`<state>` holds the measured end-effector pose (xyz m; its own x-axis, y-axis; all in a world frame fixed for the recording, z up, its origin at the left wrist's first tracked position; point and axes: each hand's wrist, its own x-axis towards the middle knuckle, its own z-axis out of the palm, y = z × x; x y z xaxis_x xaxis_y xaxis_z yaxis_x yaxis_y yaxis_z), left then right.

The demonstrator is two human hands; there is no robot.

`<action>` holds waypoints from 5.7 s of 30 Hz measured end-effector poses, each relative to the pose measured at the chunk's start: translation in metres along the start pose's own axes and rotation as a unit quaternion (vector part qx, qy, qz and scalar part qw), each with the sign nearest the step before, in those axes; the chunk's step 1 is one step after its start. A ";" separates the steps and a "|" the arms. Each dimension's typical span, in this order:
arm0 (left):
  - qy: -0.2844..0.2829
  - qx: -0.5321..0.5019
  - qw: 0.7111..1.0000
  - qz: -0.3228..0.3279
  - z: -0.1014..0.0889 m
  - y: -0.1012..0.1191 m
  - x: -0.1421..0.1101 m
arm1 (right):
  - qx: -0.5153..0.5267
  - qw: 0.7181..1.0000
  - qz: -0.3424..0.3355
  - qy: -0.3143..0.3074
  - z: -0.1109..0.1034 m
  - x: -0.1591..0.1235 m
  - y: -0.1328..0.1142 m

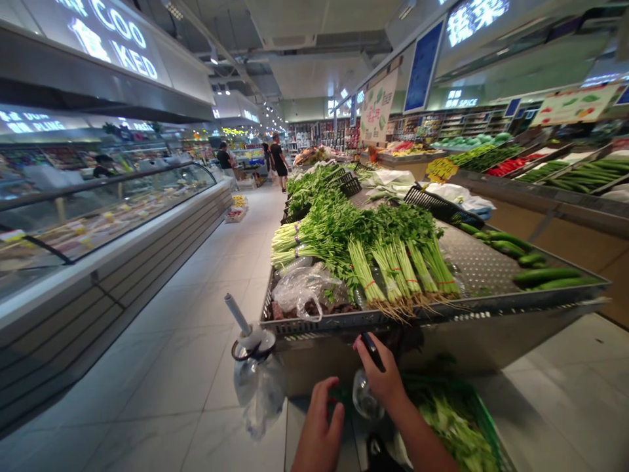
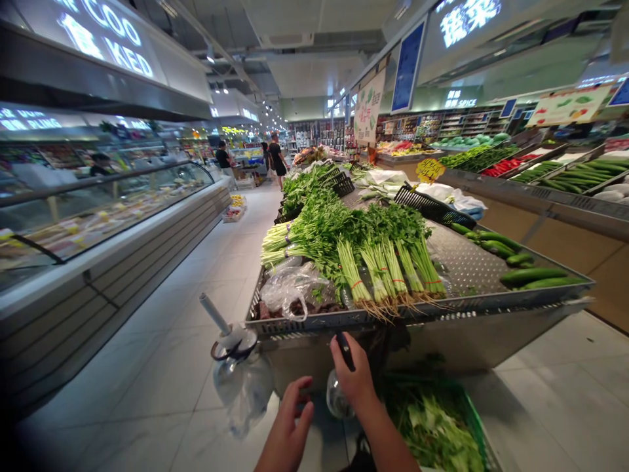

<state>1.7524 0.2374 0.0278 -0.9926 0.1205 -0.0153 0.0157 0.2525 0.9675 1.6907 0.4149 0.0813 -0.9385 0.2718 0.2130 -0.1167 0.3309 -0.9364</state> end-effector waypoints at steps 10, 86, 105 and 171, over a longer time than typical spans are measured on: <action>-0.019 0.021 0.999 -0.014 0.018 0.016 0.017 | -0.100 0.972 0.072 0.199 -0.099 0.035 0.052; 0.069 0.020 0.997 0.021 0.200 0.042 0.052 | 0.084 0.980 0.143 0.113 -0.218 0.088 0.137; 0.049 0.023 0.998 0.023 0.211 0.047 0.035 | 0.075 0.995 0.064 0.011 -0.201 0.058 0.110; -0.008 0.040 0.998 0.049 0.213 0.067 0.048 | 0.080 0.964 -0.021 0.252 -0.255 0.079 0.092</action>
<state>1.7319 0.4647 0.0383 -0.9837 0.1634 0.0748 0.1238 0.3145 0.9412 1.6887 0.6973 0.0831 -0.6591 0.6791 0.3230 -0.2376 0.2194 -0.9462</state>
